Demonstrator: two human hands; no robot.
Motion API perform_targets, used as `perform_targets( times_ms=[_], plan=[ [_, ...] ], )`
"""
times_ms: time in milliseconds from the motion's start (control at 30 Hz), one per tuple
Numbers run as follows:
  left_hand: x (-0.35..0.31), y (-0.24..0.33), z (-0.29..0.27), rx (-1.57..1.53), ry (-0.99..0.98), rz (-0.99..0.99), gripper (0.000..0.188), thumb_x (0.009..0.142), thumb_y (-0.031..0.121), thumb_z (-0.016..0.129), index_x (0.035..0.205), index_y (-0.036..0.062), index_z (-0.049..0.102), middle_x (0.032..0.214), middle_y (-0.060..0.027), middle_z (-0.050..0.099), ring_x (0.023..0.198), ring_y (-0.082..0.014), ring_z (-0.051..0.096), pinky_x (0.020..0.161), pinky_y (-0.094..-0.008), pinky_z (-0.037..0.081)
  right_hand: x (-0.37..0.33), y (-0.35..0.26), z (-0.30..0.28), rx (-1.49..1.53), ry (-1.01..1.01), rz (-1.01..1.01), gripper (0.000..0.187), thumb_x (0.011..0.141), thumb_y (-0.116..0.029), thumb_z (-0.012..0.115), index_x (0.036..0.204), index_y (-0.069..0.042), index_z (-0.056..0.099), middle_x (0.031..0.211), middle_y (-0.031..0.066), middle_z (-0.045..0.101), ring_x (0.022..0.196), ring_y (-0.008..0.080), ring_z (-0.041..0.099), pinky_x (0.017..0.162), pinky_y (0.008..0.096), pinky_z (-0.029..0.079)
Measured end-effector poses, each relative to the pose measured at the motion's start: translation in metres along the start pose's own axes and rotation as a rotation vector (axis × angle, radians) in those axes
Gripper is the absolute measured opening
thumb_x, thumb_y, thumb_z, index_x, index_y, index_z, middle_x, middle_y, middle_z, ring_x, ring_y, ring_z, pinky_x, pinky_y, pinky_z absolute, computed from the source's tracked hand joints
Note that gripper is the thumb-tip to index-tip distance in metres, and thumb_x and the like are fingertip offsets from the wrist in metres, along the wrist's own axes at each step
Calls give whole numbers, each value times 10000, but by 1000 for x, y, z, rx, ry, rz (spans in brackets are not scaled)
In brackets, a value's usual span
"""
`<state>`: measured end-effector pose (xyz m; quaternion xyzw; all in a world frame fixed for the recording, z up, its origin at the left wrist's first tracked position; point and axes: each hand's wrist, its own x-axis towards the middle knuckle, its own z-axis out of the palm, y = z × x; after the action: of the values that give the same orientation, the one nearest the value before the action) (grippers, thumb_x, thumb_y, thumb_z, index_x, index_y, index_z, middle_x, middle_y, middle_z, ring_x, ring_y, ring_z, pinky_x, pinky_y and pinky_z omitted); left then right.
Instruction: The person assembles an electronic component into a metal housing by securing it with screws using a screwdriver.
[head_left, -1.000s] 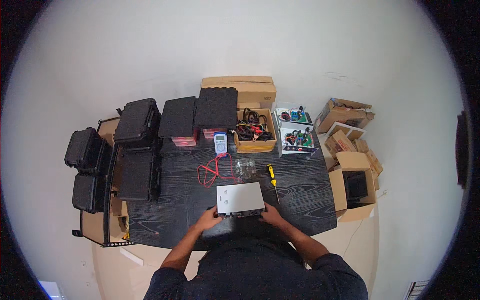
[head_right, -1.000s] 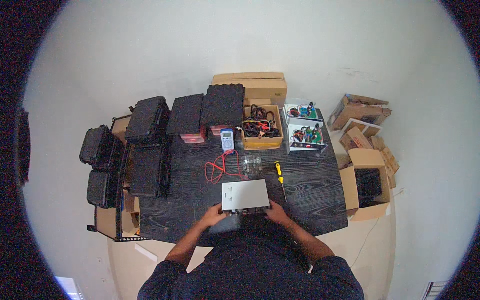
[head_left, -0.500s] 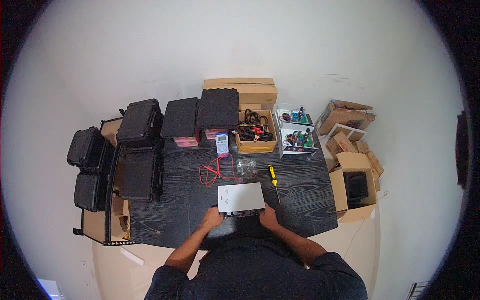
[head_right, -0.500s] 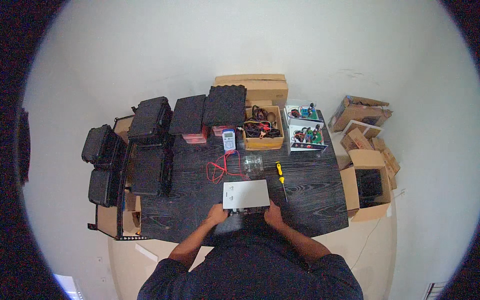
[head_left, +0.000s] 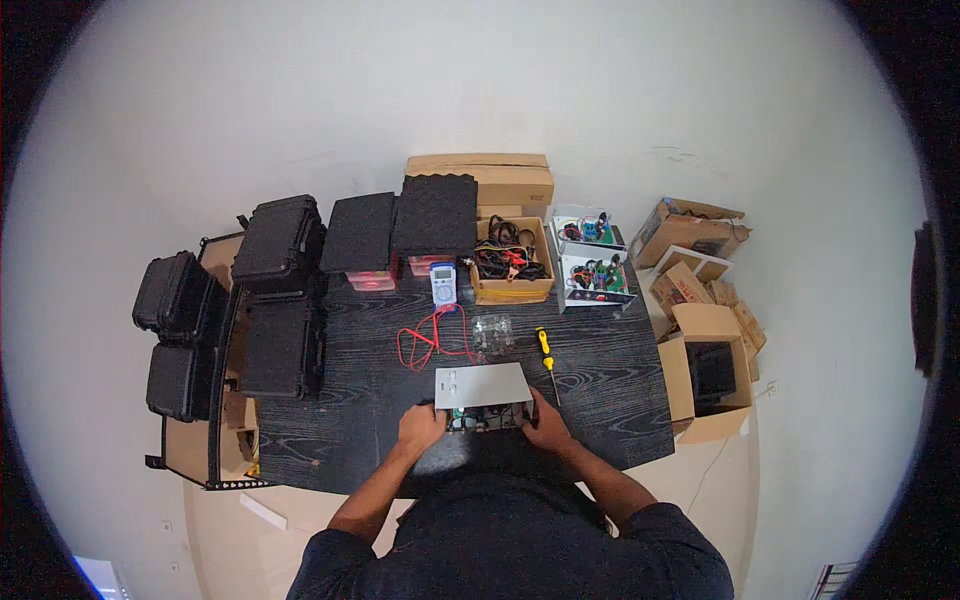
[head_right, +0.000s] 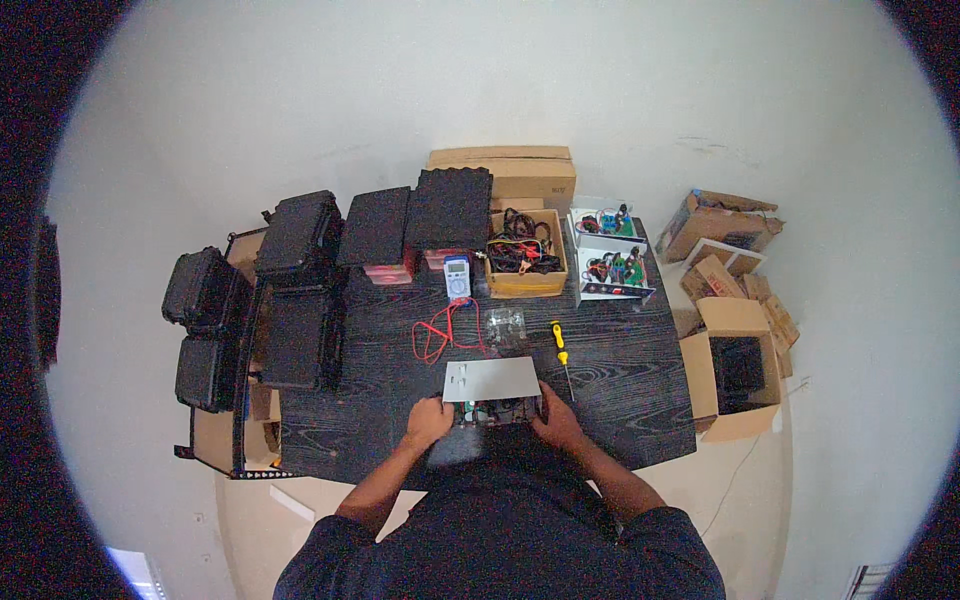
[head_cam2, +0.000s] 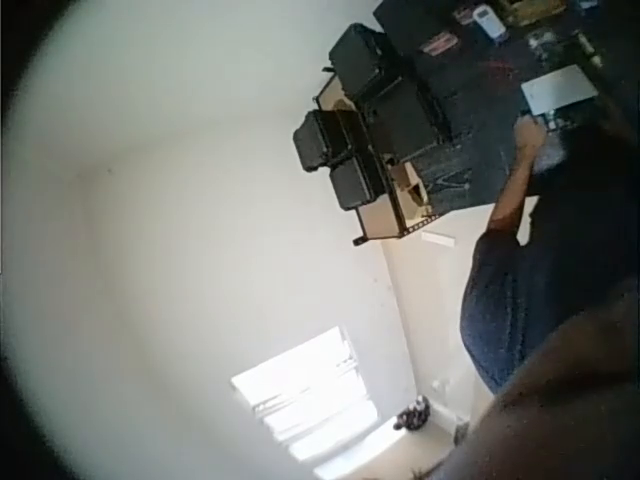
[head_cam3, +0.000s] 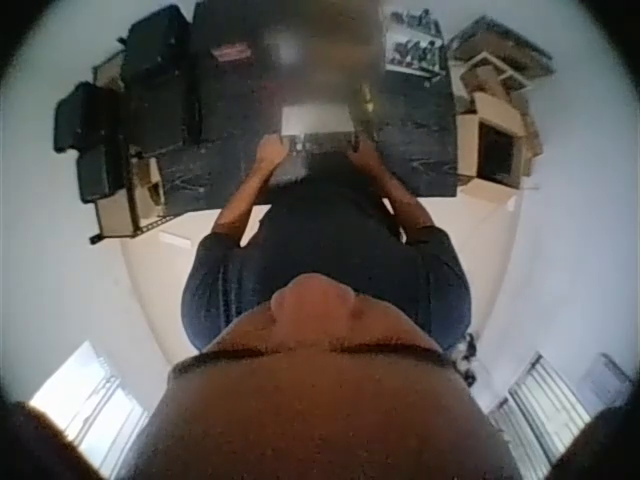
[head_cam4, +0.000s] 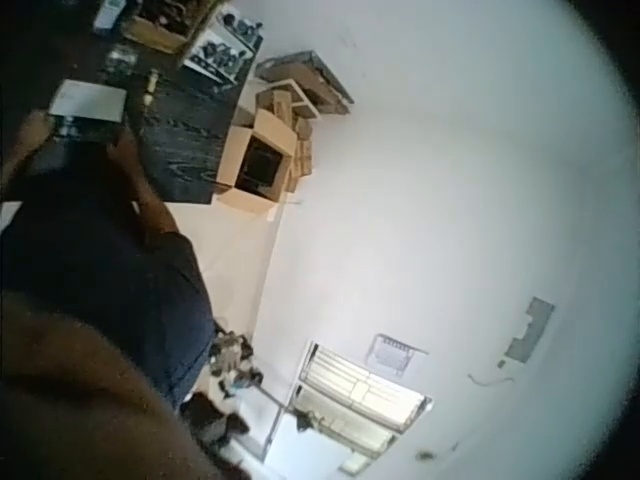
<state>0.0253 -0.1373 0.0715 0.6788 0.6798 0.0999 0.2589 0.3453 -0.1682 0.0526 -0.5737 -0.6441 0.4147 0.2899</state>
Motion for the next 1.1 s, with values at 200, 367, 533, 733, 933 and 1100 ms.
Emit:
perform_targets(
  times_ms=[200, 367, 533, 733, 933, 1100],
  plan=[
    [4, -10, 10, 28, 62, 25, 457, 922, 392, 550, 897, -11, 764, 865, -273, 725, 838, -466, 714, 806, -569, 571, 39, 32, 7, -185, 60, -183, 810, 900, -53, 623, 1619, -28, 252, 1485, 259, 527, 1362, 405, 539, 1129, 426, 426],
    [-3, -17, -19, -87, -133, 216, 377, 869, 334, 635, 1038, 11, 732, 898, -233, 738, 844, -447, 716, 819, -537, 577, 54, 50, 24, -51, 127, -314, 828, 893, -34, 633, 1619, 0, 237, 1520, 258, 492, 1402, 420, 492, 1170, 425, 381],
    [3, -69, 2, -275, -113, 348, 567, 823, 236, 697, 1348, 55, 583, 1065, -245, 726, 938, -444, 705, 868, -515, 574, 61, 51, 28, -107, 154, -460, 793, 898, -26, 631, 1604, 20, 274, 1571, 258, 432, 1427, 419, 465, 1194, 423, 350],
    [29, -27, 24, -193, 1, 240, 908, 839, 206, 732, 1593, 49, 252, 1103, -265, 711, 979, -479, 697, 835, -528, 573, 56, 52, 25, -167, 222, -465, 759, 896, 42, 590, 1599, 12, 306, 1547, 258, 463, 1409, 390, 503, 1160, 397, 394],
    [47, -36, 47, -335, 139, 295, 869, 864, 65, 651, 1614, 111, 215, 1040, -313, 702, 911, -527, 679, 796, -592, 552, 55, 38, 36, 23, 256, -353, 817, 864, 130, 510, 1629, -43, 280, 1411, 231, 600, 1308, 363, 606, 1093, 366, 447],
    [48, -36, 56, -370, 194, 303, 888, 814, 1, 653, 1601, 106, 255, 990, -290, 710, 911, -526, 675, 800, -582, 549, 51, 36, 42, 84, 269, -293, 855, 810, 175, 452, 1623, -33, 288, 1501, 224, 534, 1416, 302, 514, 1140, 363, 398]
  ],
)
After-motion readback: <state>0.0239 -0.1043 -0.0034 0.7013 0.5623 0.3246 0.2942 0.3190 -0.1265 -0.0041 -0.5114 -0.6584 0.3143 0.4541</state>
